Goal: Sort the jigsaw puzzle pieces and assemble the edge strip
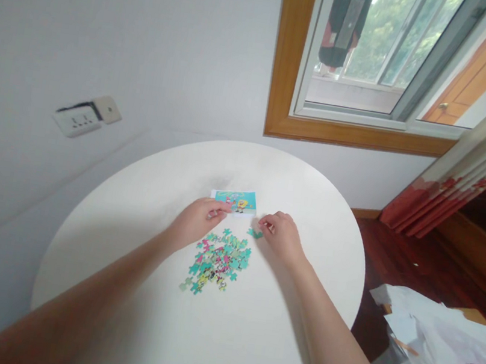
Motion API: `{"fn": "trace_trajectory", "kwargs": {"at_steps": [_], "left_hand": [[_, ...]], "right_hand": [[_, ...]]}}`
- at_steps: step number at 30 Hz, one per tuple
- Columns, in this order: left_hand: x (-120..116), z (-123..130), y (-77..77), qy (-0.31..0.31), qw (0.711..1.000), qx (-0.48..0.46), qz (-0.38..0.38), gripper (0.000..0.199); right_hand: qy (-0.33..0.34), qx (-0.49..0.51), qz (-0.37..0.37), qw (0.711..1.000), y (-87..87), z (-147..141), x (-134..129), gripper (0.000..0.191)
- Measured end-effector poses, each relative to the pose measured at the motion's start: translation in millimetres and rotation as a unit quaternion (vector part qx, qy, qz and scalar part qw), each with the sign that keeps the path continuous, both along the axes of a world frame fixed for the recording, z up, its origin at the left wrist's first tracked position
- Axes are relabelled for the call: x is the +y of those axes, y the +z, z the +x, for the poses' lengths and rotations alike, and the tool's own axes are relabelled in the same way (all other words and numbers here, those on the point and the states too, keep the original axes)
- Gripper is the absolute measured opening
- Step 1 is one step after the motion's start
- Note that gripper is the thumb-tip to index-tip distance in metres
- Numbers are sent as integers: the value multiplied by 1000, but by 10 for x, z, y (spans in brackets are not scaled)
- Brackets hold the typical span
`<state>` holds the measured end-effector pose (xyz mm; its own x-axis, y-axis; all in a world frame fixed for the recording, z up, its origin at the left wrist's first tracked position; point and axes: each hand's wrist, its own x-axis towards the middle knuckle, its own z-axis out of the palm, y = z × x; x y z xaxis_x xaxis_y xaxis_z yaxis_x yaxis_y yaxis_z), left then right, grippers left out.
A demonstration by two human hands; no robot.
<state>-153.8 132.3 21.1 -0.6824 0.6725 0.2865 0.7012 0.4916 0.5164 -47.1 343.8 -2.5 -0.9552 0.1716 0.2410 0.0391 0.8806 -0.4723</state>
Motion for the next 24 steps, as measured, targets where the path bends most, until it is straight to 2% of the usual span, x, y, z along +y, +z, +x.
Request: {"fn": "trace_trajectory", "kwargs": {"at_steps": [3,5,9,16,24], "left_hand": [[-242,87,-31,-9,1000,14,-24,23],[-366,131,-79,-9,999,24,-30,26],[-572,51,-163,19,999,45,-21,28],[-763,-223,-212,51,998,38,3,28],[-728,-171,-181,29,999,20,5,27]], "right_hand": [[76,25,-5,997,17,39,-102,20],[122,45,9,991,12,67,-194,30],[178,36,67,981,8,107,-367,47],[193,0,101,976,21,135,-449,45],[182,-25,102,978,25,142,-392,43]]}}
